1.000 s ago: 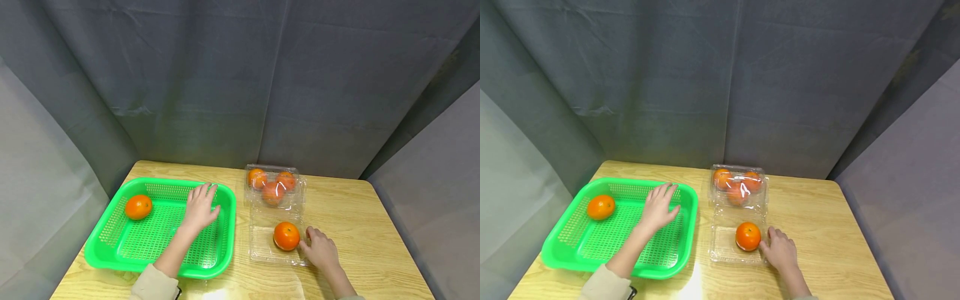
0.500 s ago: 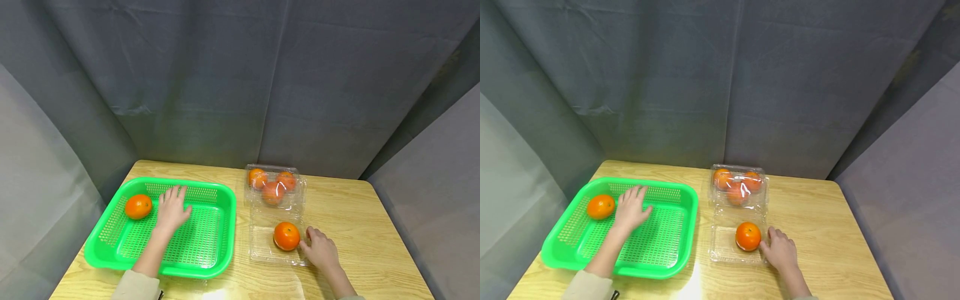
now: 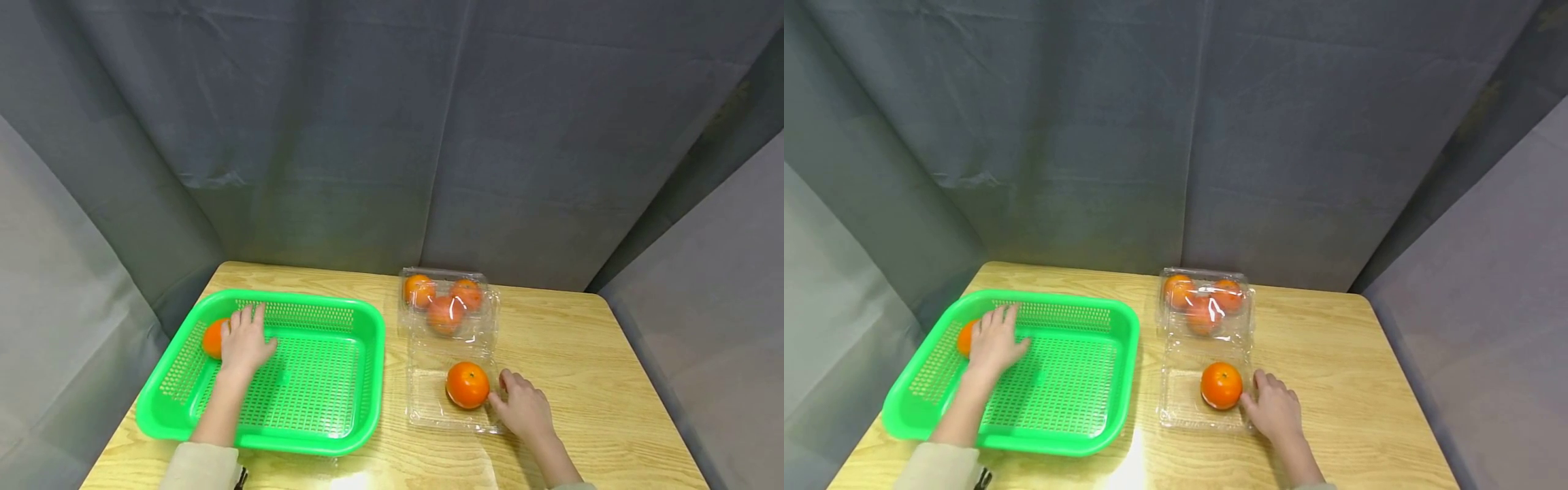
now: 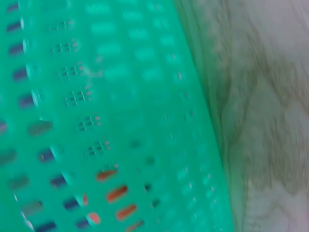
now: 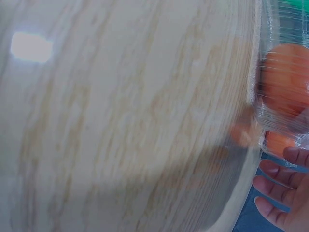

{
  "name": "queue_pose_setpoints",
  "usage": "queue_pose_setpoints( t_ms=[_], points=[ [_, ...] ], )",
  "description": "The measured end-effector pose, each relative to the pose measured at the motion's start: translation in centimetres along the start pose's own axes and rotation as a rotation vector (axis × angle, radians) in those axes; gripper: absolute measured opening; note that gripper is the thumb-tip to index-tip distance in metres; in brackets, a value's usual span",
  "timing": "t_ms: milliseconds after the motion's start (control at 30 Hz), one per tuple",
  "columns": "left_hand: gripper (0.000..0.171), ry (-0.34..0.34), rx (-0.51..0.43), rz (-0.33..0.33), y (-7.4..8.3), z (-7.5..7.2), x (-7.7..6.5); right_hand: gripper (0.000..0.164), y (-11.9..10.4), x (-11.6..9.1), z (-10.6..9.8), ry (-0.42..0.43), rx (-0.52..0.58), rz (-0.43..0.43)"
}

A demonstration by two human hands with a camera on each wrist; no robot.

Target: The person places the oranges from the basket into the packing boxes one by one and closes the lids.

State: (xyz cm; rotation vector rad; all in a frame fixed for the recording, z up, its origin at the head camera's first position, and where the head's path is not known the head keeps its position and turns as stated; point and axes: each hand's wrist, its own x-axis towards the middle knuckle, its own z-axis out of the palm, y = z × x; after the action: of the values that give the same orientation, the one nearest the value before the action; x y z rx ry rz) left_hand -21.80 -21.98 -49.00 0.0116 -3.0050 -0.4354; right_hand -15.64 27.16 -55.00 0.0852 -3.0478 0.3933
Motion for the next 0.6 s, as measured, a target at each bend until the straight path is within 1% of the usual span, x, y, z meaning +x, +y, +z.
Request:
queue_pose_setpoints(
  t_ms=[133,267,500,600],
  points=[
    [0.073,-0.010,0.006,-0.033,-1.5,-0.3,0.0,0.026,0.0,0.0,-0.1,-0.003,0.003,-0.002],
    [0.074,-0.016,-0.004,-0.058,-2.6,-0.5,-0.2,0.026,-0.1,0.0,-0.1,-0.002,0.000,-0.003],
    [0.077,-0.063,-0.040,-0.085,-4.0,-0.3,-0.4,0.026,-0.1,0.0,-0.2,0.000,-0.003,-0.005],
    [0.077,-0.069,-0.047,-0.087,-4.5,-0.1,-0.4,0.026,-0.1,0.0,-0.2,0.000,-0.004,-0.006]
  ],
)
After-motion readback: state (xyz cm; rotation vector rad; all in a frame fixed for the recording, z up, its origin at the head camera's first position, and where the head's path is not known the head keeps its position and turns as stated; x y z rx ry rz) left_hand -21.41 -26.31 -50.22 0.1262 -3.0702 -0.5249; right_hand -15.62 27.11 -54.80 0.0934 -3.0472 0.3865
